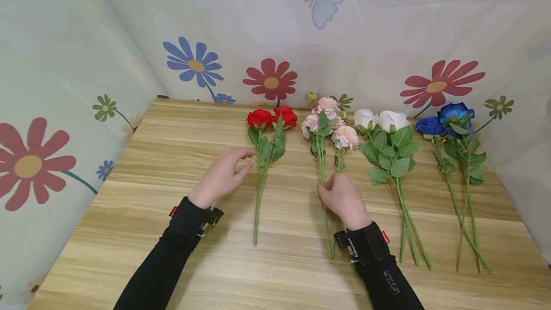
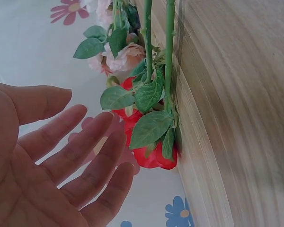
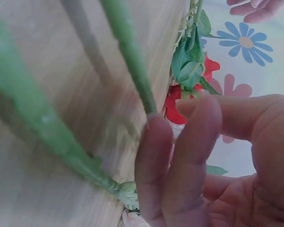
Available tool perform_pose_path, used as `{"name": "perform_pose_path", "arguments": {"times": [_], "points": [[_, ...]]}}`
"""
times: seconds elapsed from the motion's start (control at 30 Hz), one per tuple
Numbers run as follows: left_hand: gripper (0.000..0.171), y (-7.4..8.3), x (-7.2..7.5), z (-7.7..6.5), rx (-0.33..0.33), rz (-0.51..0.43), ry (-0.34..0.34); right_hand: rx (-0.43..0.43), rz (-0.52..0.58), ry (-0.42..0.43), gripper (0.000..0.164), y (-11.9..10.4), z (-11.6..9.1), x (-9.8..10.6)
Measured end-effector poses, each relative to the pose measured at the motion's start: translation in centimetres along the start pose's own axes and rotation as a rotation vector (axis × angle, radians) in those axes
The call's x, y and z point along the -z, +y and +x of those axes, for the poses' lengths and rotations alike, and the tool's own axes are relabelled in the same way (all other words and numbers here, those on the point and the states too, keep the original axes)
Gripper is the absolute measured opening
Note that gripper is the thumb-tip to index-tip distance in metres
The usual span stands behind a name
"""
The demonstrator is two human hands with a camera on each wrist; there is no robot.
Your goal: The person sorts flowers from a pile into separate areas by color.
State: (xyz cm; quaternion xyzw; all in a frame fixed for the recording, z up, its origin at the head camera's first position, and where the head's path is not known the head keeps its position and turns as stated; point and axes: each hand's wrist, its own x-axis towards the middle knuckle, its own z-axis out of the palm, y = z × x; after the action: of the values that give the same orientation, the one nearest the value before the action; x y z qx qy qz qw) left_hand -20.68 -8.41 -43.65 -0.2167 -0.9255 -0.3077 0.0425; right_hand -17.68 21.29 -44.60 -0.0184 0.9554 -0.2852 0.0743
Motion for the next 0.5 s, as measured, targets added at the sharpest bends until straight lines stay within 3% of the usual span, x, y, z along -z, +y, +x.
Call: {"name": "perform_pose_path", "arguments": {"times": [0.37, 0.5], "points": [[0.039, 0.8, -1.6, -0.4, -0.094, 0.145, 0.060, 0.177, 0.004, 0.230, 0.025, 0.0, 0.3, -0.2], [0.044, 0.9, -1.8, -0.9, -0.095, 0.217, 0.092, 0.261, -0.001, 0.345, 0.029, 0.7, 0.2, -0.6]]}}
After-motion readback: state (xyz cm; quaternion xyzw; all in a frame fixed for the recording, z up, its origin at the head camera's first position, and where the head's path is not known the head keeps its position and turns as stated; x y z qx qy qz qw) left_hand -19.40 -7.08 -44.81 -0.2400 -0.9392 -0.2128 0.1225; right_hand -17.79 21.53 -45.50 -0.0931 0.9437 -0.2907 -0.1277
